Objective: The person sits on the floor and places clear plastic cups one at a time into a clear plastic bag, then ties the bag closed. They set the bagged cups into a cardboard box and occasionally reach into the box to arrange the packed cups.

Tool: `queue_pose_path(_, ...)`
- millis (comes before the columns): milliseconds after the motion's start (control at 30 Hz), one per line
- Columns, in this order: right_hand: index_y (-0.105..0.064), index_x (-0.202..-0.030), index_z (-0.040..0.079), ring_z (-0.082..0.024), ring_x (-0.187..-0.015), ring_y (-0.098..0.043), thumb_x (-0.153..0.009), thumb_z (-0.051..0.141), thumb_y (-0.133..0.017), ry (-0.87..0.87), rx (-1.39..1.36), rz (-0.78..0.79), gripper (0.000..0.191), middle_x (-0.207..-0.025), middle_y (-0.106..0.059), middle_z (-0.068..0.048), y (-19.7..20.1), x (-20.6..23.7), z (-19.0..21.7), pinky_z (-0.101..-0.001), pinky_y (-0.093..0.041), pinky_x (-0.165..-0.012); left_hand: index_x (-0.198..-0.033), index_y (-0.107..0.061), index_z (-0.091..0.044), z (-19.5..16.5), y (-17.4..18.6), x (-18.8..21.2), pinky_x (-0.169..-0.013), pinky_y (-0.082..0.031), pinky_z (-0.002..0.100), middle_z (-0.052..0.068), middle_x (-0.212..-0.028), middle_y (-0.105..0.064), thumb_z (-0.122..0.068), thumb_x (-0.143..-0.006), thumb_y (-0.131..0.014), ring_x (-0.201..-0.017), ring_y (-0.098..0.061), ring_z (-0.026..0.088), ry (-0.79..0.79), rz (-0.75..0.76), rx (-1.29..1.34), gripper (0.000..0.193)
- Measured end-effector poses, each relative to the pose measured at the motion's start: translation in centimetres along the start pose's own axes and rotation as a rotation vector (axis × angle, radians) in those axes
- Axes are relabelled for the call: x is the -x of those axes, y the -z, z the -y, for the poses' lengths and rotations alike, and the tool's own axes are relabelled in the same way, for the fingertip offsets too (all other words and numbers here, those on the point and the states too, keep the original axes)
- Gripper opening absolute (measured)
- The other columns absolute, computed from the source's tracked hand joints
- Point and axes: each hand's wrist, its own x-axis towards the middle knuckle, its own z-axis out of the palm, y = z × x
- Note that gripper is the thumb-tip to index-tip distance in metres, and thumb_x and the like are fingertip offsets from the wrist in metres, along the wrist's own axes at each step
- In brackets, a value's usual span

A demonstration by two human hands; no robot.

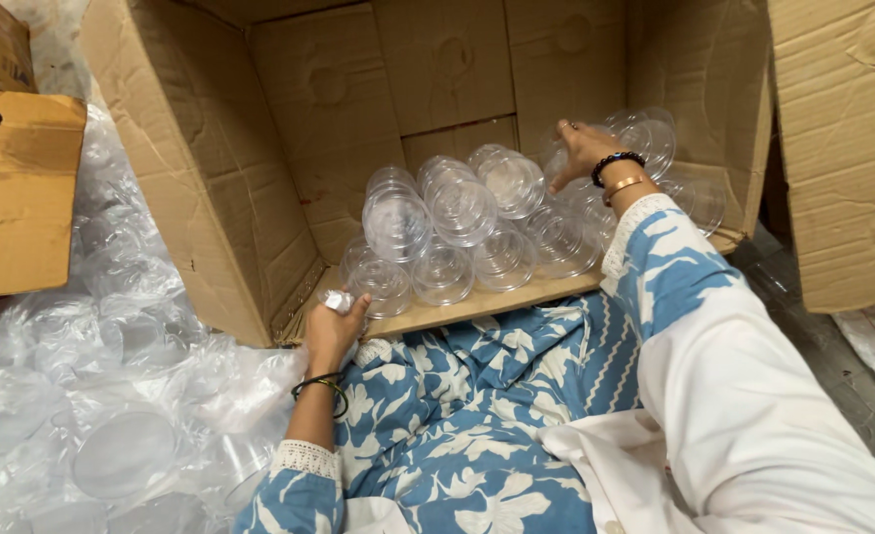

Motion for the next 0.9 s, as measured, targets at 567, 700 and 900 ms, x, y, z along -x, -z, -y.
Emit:
queue_pose_path(567,-0.051,-0.146,0.01,-0.036,-0.144,-0.05,-0.081,0.052,-0.088,0.075,-0.499,-0.438,0.086,-0.154,-0.049,-0.017,-6.4,3.1,-2.7,-0.045,-0.044,-0.115,-0.102,-0.079,-0.009,0.7,0.0,0.5,-0.074,-0.055,0.048,0.021,-0.086,-0.074,-0.059,-0.086,-0.075,-0.088,-0.072,0.041,0.064,0.03,-0.178,0.053)
queue_pose_path(700,-0.04,-0.151,0.018,-0.049,-0.146,-0.026,-0.059,0.046,-0.1,-0.248,-0.174,-0.491,0.113,-0.165,-0.02,-0.021,-4.2,1.5,-7.1,-0.064,-0.032,-0.111,-0.114,-0.074,-0.011,0.1,0.5,0.7,-0.07,-0.055,0.048,0.022,-0.087,-0.073,-0.055,-0.079,-0.076,-0.085,-0.071,0.041,-0.018,-0.052,-0.064,0.056)
queue_pose_path(900,-0.045,-0.151,0.016,-0.048,-0.132,-0.039,-0.062,0.033,-0.095,-0.17,-0.283,-0.699,0.103,-0.149,-0.035,-0.019,-1.7,6.8,-4.3,-0.0572,-0.041,-0.108,-0.107,-0.078,-0.008,-0.5,0.7,0.9,-0.073,-0.054,0.046,0.021,-0.09,-0.074,-0.054,-0.085,-0.077,-0.088,-0.071,0.04,0.046,0.03,-0.141,0.051)
